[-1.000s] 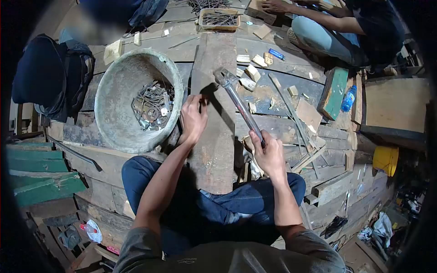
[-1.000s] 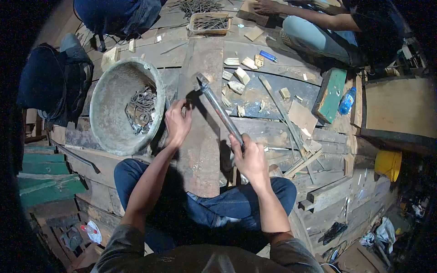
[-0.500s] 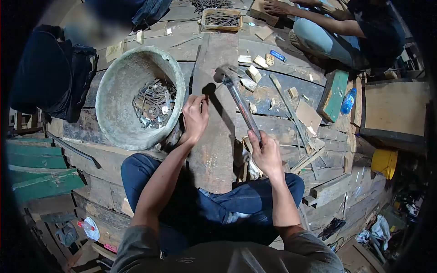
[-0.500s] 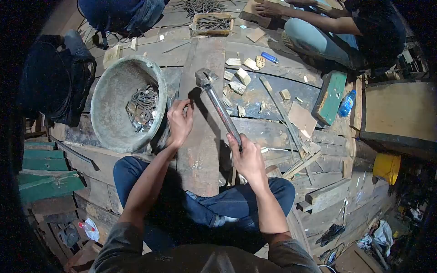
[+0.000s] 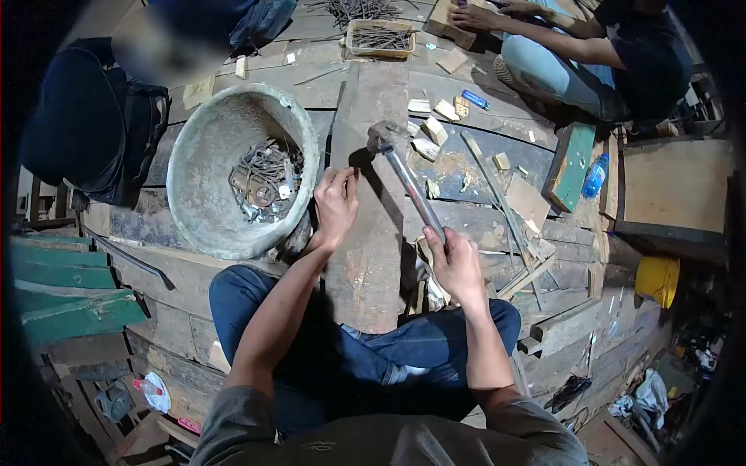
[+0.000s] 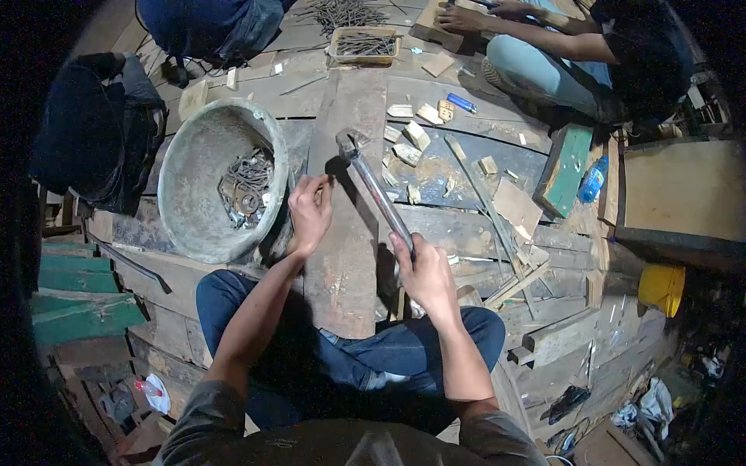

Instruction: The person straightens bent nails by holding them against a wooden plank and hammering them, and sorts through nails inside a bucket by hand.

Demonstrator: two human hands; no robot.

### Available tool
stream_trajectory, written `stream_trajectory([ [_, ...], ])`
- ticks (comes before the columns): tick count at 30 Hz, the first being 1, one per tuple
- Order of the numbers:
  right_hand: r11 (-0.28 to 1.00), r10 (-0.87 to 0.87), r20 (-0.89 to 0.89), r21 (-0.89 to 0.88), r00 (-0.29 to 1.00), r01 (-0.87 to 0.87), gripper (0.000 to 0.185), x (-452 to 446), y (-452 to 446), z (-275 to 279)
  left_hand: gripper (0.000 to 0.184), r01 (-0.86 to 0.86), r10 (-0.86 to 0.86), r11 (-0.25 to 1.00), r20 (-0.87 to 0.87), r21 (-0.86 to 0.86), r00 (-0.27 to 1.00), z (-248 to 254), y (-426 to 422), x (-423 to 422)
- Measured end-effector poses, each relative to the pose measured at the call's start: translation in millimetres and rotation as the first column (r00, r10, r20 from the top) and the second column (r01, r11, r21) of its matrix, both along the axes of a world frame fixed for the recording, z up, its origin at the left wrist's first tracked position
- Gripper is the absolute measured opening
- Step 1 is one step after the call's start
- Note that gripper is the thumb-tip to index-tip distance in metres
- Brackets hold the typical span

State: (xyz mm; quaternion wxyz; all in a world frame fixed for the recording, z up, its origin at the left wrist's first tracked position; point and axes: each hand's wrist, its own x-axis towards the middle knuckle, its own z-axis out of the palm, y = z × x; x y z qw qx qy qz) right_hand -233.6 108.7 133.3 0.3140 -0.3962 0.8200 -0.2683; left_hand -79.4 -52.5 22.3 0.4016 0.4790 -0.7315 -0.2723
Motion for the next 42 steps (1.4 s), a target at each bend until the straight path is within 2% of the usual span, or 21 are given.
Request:
stream_trajectory([
  [3, 0.999, 0.038, -0.028, -0.013, 0.999, -0.038, 0.041, 1, 0, 8, 0.012, 0.01, -0.008, 0.999, 0.033, -0.042, 0.999, -2, 2, 3],
  [5, 0.999, 0.05, 0.021, 0.001, 0.999, -0.05, 0.041, 1, 1, -3, 0.012, 0.008, -0.006, 0.999, 0.049, -0.039, 0.999, -1, 2, 2],
  [7, 0.991, 0.109, -0.062, 0.079, 0.992, -0.104, 0.04, -1, -2, -5, 0.012, 0.023, -0.021, 0.99, 0.019, -0.14, 1.0, -7, 0, 2],
  [10, 0.998, 0.02, 0.034, 0.052, 0.999, -0.022, 0.04, 2, -3, 17, 0.012, 0.02, -0.019, 0.986, 0.003, -0.166, 1.0, -7, -2, 2],
  [13, 0.997, 0.034, -0.039, -0.06, 0.999, -0.037, 0.037, 4, 1, 8, 0.012, 0.016, -0.01, 0.996, 0.063, -0.091, 0.998, -4, 0, 5],
  [14, 0.998, 0.043, -0.044, -0.048, 0.998, -0.045, 0.036, 4, 4, 2, 0.011, 0.026, -0.023, 0.98, 0.02, -0.196, 1.0, -4, -1, 4],
  [17, 0.997, 0.06, -0.063, -0.053, 0.996, -0.063, 0.034, 1, 3, -19, 0.011, 0.002, -0.003, 0.991, -0.006, -0.137, 1.0, -8, 0, 2],
  [19, 0.999, 0.041, 0.027, 0.007, 0.999, -0.041, 0.038, 4, -3, 13, 0.012, 0.014, -0.017, 0.993, -0.027, -0.114, 0.999, -8, 0, 2],
  [21, 0.998, 0.056, -0.038, -0.019, 0.998, -0.057, 0.04, 5, -1, 14, 0.012, 0.028, -0.021, 0.989, 0.049, -0.143, 0.999, -10, -1, 6],
  [23, 0.996, 0.069, 0.02, -0.05, 0.997, -0.067, 0.042, 4, 0, 7, 0.012, 0.018, -0.013, 0.989, 0.035, -0.145, 0.999, -10, 1, 5],
  [25, 0.986, 0.102, -0.038, 0.139, 0.994, -0.096, 0.042, -1, -3, -1, 0.012, 0.013, -0.013, 0.99, 0.002, -0.143, 1.0, -8, -2, 1],
  [27, 0.998, 0.06, -0.006, 0.013, 0.998, -0.06, 0.041, -2, -2, 3, 0.012, 0.009, -0.014, 0.993, -0.043, -0.117, 0.999, -4, 0, -1],
  [28, 0.999, 0.052, -0.018, -0.009, 0.998, -0.052, 0.041, -2, -4, 6, 0.012, 0.007, -0.007, 1.0, -0.016, -0.021, 1.0, -1, 2, 0],
  [30, 0.999, 0.034, -0.03, -0.026, 0.999, -0.035, 0.041, 2, -1, 13, 0.012, 0.002, -0.002, 1.0, 0.023, -0.018, 1.0, 1, 4, 3],
  [31, 0.997, 0.071, 0.018, -0.017, 0.997, -0.071, 0.041, -1, -2, 10, 0.012, 0.002, -0.001, 1.0, 0.04, -0.019, 0.999, 1, 2, 2],
  [33, 0.994, 0.105, -0.07, 0.015, 0.992, -0.105, 0.042, -2, -3, -4, 0.011, 0.024, -0.026, 0.996, -0.025, -0.083, 0.999, -6, 0, 0],
  [36, 0.997, 0.038, -0.002, 0.06, 0.999, -0.038, 0.041, -2, -4, 13, 0.011, 0.011, -0.015, 0.998, -0.062, -0.056, 0.998, -7, 0, 1],
  [39, 0.996, 0.055, -0.04, -0.071, 0.998, -0.058, 0.038, 2, 0, 11, 0.013, 0.009, -0.005, 0.997, 0.046, -0.077, 0.999, -8, 1, 4],
  [40, 0.996, 0.065, -0.034, -0.053, 0.997, -0.067, 0.038, 1, 0, 6, 0.014, 0.0, -0.001, 1.0, 0.063, 0.024, 0.998, 7, 5, 2],
  [41, 0.996, 0.073, -0.033, -0.044, 0.997, -0.074, 0.038, -1, 0, -1, 0.013, 0.01, -0.009, 0.994, 0.007, -0.105, 1.0, 0, 2, 2],
  [42, 0.995, 0.1, -0.081, -0.008, 0.992, -0.101, 0.039, -3, -2, -5, 0.013, 0.017, -0.018, 0.996, -0.011, -0.091, 1.0, 1, 1, 0],
])
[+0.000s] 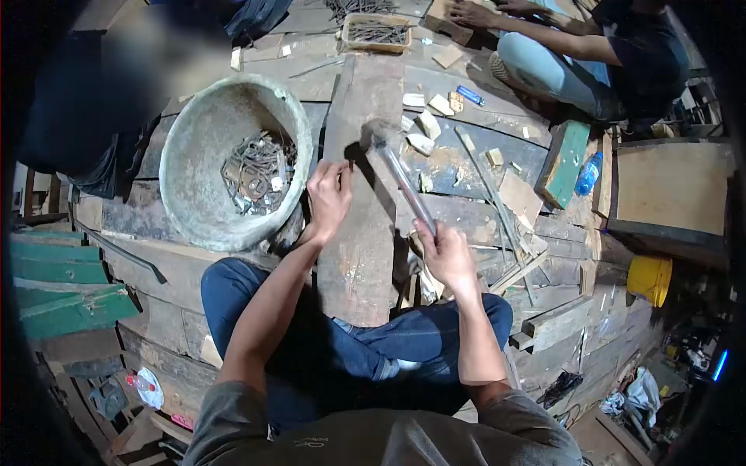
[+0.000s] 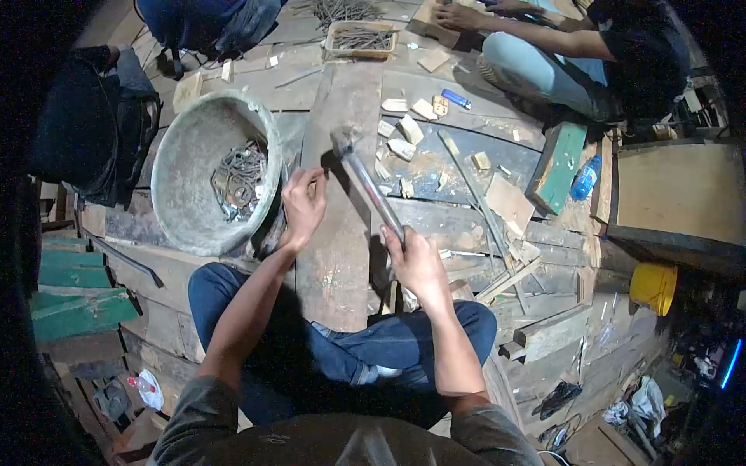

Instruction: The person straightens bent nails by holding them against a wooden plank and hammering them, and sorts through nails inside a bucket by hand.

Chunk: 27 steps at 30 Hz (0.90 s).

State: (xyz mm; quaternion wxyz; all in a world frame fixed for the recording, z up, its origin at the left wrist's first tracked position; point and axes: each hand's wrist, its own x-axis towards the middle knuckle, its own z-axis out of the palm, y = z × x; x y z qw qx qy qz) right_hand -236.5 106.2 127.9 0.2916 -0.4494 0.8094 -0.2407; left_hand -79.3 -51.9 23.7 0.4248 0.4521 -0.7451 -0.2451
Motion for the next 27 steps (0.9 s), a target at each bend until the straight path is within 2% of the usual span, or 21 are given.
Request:
stream_trajectory([
  [1, 0.996, -0.017, 0.017, 0.085, 1.0, 0.015, 0.04, -2, -2, -1, 0.013, 0.009, -0.009, 1.0, -0.015, 0.013, 1.0, 2, 0, 0],
  [2, 0.998, -0.047, 0.042, 0.043, 0.998, 0.045, 0.04, -2, 1, 1, 0.012, -0.001, 0.0, 0.997, 0.011, 0.078, 1.0, 2, 2, 1],
  [3, 0.998, -0.066, 0.067, 0.007, 0.996, 0.066, 0.04, -1, 1, 13, 0.011, -0.015, 0.015, 1.0, -0.05, 0.008, 0.999, -2, -2, -1],
  [5, 0.998, -0.066, 0.1, 0.002, 0.993, 0.066, 0.04, 2, 2, 17, 0.011, -0.032, 0.03, 0.997, -0.027, -0.076, 0.999, -16, -3, 2],
  [7, 0.998, -0.065, 0.135, -0.005, 0.989, 0.066, 0.04, 0, 0, 18, 0.012, -0.018, 0.018, 0.999, -0.015, -0.037, 1.0, -13, -1, 2],
  [8, 1.0, -0.024, 0.063, -0.006, 0.998, 0.025, 0.04, -4, 3, 1, 0.011, 0.008, -0.008, 0.998, -0.006, -0.058, 1.0, -11, -2, 2],
  [9, 0.997, -0.011, -0.001, 0.082, 1.0, 0.011, 0.041, -5, 1, 1, 0.011, 0.009, -0.009, 0.999, -0.001, -0.047, 1.0, -11, -2, 0],
  [14, 0.998, -0.059, 0.124, 0.016, 0.99, 0.058, 0.043, -3, 2, 16, 0.01, -0.014, 0.014, 1.0, 0.007, 0.016, 1.0, -8, 2, 4],
  [16, 0.997, -0.019, 0.078, 0.074, 0.997, 0.014, 0.044, -4, 3, 5, 0.01, -0.007, 0.007, 0.999, -0.004, 0.041, 1.0, -2, 2, 1],
  [18, 0.998, -0.009, 0.067, 0.06, 0.998, 0.005, 0.043, -8, 5, -17, 0.011, -0.006, 0.005, 0.996, -0.013, -0.093, 1.0, -14, -2, -1],
  [19, 0.992, -0.042, 0.035, 0.122, 0.999, 0.037, 0.043, -3, -2, 17, 0.011, -0.01, 0.008, 0.987, -0.014, -0.162, 1.0, -7, -4, 0],
  [20, 0.995, -0.053, 0.061, 0.085, 0.997, 0.048, 0.042, -2, -4, 22, 0.012, -0.02, 0.017, 0.989, 0.025, 0.146, 1.0, -2, 2, 1],
  [23, 0.999, -0.032, 0.077, 0.024, 0.996, 0.031, 0.04, 1, 1, 10, 0.013, -0.004, -0.001, 0.998, 0.073, 0.067, 0.997, 5, 4, 3],
  [24, 1.0, -0.021, 0.062, -0.003, 0.998, 0.021, 0.039, 0, 2, 4, 0.012, 0.001, -0.001, 0.999, 0.025, 0.033, 1.0, 0, 2, 2],
  [27, 0.998, -0.048, 0.056, 0.045, 0.997, 0.046, 0.04, -6, 0, 0, 0.012, 0.026, -0.026, 0.999, 0.008, 0.022, 1.0, -2, 1, 2],
])
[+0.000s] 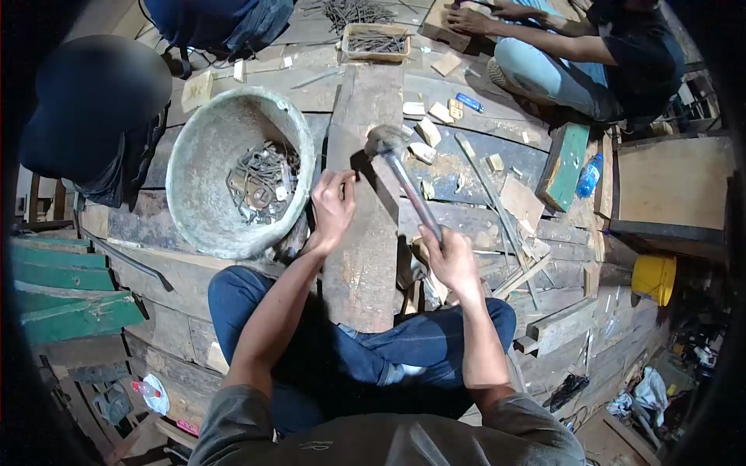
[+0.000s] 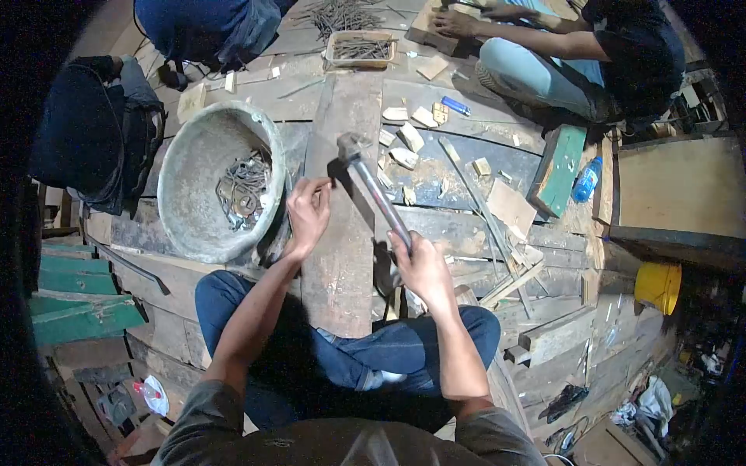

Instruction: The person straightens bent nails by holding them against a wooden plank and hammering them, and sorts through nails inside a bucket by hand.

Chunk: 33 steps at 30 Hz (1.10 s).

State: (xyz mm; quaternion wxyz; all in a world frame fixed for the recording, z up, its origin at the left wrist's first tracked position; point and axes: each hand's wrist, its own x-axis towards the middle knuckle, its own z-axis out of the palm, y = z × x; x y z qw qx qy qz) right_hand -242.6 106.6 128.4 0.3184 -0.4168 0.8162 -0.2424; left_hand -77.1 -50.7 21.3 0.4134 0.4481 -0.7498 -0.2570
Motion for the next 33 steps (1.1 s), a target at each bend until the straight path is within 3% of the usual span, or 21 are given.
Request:
stream_trajectory([
  [2, 0.994, -0.014, -0.085, -0.113, 0.996, 0.004, 0.039, 1, 3, 7, 0.011, -0.014, 0.014, 0.999, -0.012, -0.029, 1.0, 0, -9, 0],
  [4, 0.998, -0.051, 0.035, -0.041, 0.998, 0.053, 0.037, 3, -1, 19, 0.01, -0.01, 0.01, 1.0, -0.011, -0.014, 1.0, -2, -1, 0],
  [5, 0.993, -0.035, 0.007, -0.112, 0.999, 0.035, 0.038, 2, 2, 5, 0.009, -0.027, 0.026, 1.0, -0.017, -0.015, 1.0, 0, 0, -2],
  [8, 0.995, 0.012, -0.018, 0.101, 1.0, -0.01, 0.038, -2, 0, -4, 0.009, -0.032, 0.033, 0.999, 0.03, -0.027, 0.999, -2, 0, -1],
  [10, 0.997, 0.026, -0.019, 0.07, 0.999, -0.024, 0.04, 1, 0, 16, 0.008, -0.017, 0.022, 0.987, 0.029, -0.157, 0.999, -5, -6, -1],
  [11, 1.0, -0.018, -0.005, -0.013, 1.0, 0.018, 0.042, 5, 4, 11, 0.008, -0.044, 0.046, 0.997, 0.035, -0.063, 0.998, -10, -2, 1],
  [14, 0.997, 0.036, 0.016, -0.063, 0.999, -0.035, 0.042, 8, 6, 5, 0.009, -0.024, 0.023, 1.0, 0.099, 0.007, 0.995, 4, 2, 1],
  [15, 0.997, 0.03, 0.076, 0.063, 0.997, -0.035, 0.042, 8, 2, 8, 0.011, -0.008, 0.021, 0.995, 0.131, -0.1, 0.991, 0, -2, 1],
  [19, 0.995, 0.007, -0.025, 0.098, 1.0, -0.005, 0.042, 4, -1, 17, 0.009, -0.001, 0.001, 0.997, -0.006, 0.077, 1.0, 9, 4, -7],
  [22, 0.995, -0.027, 0.0, 0.099, 1.0, 0.027, 0.042, 4, 0, 28, 0.01, 0.0, -0.002, 0.998, 0.028, 0.056, 1.0, 6, 2, -6],
  [24, 0.999, -0.031, -0.008, 0.039, 0.999, 0.031, 0.044, 2, 3, 26, 0.012, -0.011, 0.012, 1.0, 0.064, -0.014, 0.998, 5, 1, -8],
  [26, 0.999, -0.029, 0.011, 0.022, 1.0, 0.028, 0.044, -2, 3, 24, 0.015, -0.025, 0.017, 0.996, 0.088, 0.087, 0.996, 9, 3, -9],
  [28, 0.999, -0.025, 0.089, 0.027, 0.996, 0.022, 0.044, -7, 4, 21, 0.015, -0.005, 0.027, 0.987, 0.135, -0.161, 0.991, 0, -1, -8],
  [29, 1.0, 0.001, 0.131, 0.014, 0.991, -0.003, 0.043, -10, 6, 8, 0.015, -0.036, 0.037, 0.999, 0.157, -0.012, 0.987, -2, 2, -9],
  [30, 1.0, 0.011, 0.159, -0.008, 0.987, -0.01, 0.043, -16, 8, -12, 0.016, 0.035, 0.003, 0.989, 0.264, -0.141, 0.965, -5, 1, -4],
  [31, 0.999, -0.006, 0.162, -0.052, 0.987, 0.014, 0.037, -16, 9, -26, 0.021, 0.038, -0.061, 0.992, 0.208, 0.117, 0.976, 13, 3, -7],
  [32, 0.993, -0.045, 0.143, -0.105, 0.989, 0.061, 0.03, -15, 11, -40, 0.02, 0.053, -0.043, 0.998, 0.391, -0.016, 0.919, 18, 5, -10],
  [33, 0.981, 0.106, 0.082, -0.173, 0.991, -0.091, 0.034, -19, 11, -51, 0.016, 0.133, -0.138, 0.99, 0.304, 0.036, 0.943, 28, 6, -13],
])
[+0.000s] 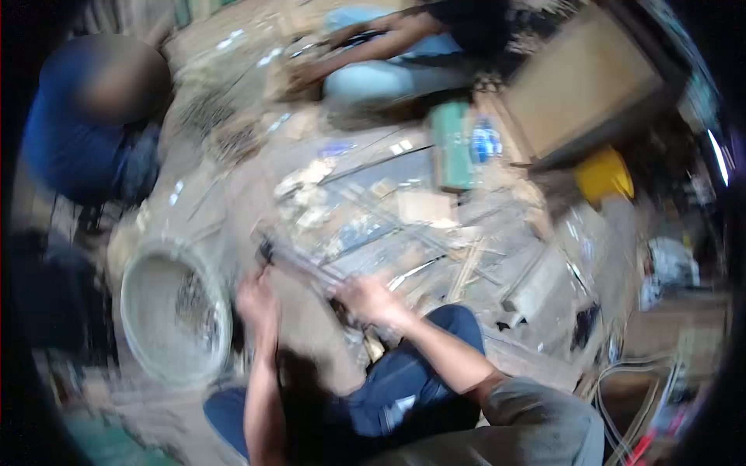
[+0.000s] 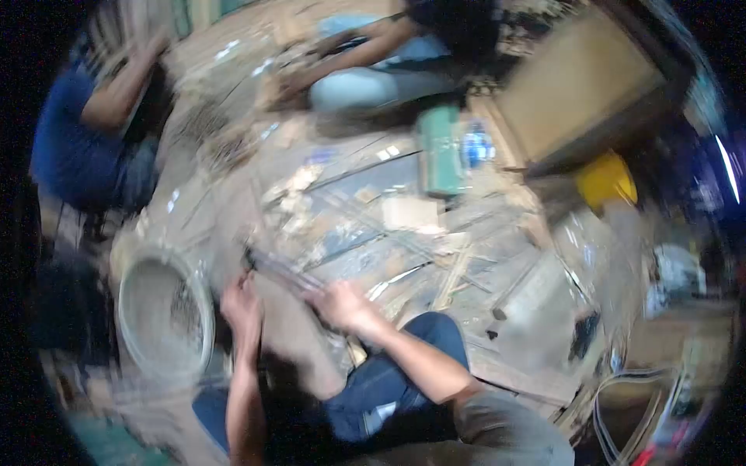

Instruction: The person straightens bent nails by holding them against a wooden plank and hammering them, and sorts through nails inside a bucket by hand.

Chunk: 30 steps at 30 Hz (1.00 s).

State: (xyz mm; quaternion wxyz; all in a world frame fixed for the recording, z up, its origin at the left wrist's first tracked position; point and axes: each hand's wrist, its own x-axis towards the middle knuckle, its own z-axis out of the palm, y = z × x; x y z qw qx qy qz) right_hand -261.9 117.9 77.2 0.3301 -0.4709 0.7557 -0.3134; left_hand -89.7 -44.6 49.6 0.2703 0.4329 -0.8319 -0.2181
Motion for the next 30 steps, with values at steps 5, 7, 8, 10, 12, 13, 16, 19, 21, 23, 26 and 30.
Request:
stream_trajectory([
  [5, 0.983, -0.143, 0.143, 0.131, 0.979, 0.125, 0.055, -1, 3, 43, 0.015, -0.102, 0.102, 0.995, -0.021, 0.0, 0.995, -15, -2, 11],
  [7, 0.98, -0.126, 0.09, 0.163, 0.988, 0.111, 0.056, -5, -2, 30, 0.017, -0.086, 0.086, 0.995, -0.013, -0.051, 0.996, -18, -3, 10],
  [8, 0.984, -0.119, 0.101, 0.148, 0.988, 0.103, 0.056, -7, 5, 39, 0.018, -0.081, 0.082, 0.992, 0.007, -0.098, 0.997, -17, -1, 9],
  [10, 0.988, -0.113, 0.117, 0.118, 0.987, 0.099, 0.057, -7, 4, 26, 0.021, -0.043, 0.048, 0.985, 0.026, -0.169, 0.999, -21, 1, 12],
  [12, 0.984, -0.095, 0.089, 0.159, 0.991, 0.08, 0.055, -9, 6, 39, 0.021, -0.066, 0.07, 0.986, 0.024, -0.151, 0.997, -29, -2, 12],
  [13, 0.984, -0.096, 0.095, 0.158, 0.991, 0.08, 0.055, -11, 8, 40, 0.021, -0.065, 0.065, 0.988, -0.001, -0.142, 0.998, -28, -2, 12],
  [16, 0.986, -0.096, 0.117, 0.144, 0.988, 0.079, 0.055, -12, 9, 43, 0.02, -0.063, 0.077, 0.987, 0.088, -0.15, 0.993, -17, 0, 12],
  [19, 0.988, -0.119, 0.13, 0.114, 0.984, 0.104, 0.058, -11, 9, 38, 0.019, -0.071, 0.083, 0.991, 0.108, -0.114, 0.991, 2, 7, 8],
  [21, 0.978, -0.165, 0.11, 0.145, 0.98, 0.148, 0.06, -10, 2, 14, 0.02, -0.107, 0.119, 0.991, 0.166, -0.079, 0.979, 7, 6, 7],
  [23, 0.943, -0.135, 0.165, 0.323, 0.977, 0.076, 0.056, -20, 0, 53, 0.019, -0.091, 0.097, 0.995, 0.239, -0.037, 0.966, 8, -1, 8],
  [26, 0.951, -0.154, 0.128, 0.287, 0.98, 0.113, 0.049, -18, -8, 23, 0.016, -0.152, 0.139, 0.986, 0.164, 0.067, 0.977, 22, -4, 3],
  [30, 0.962, -0.121, 0.045, 0.252, 0.992, 0.106, 0.052, -19, -9, 18, 0.012, -0.105, 0.093, 0.979, 0.076, 0.177, 0.993, 22, -11, 12],
])
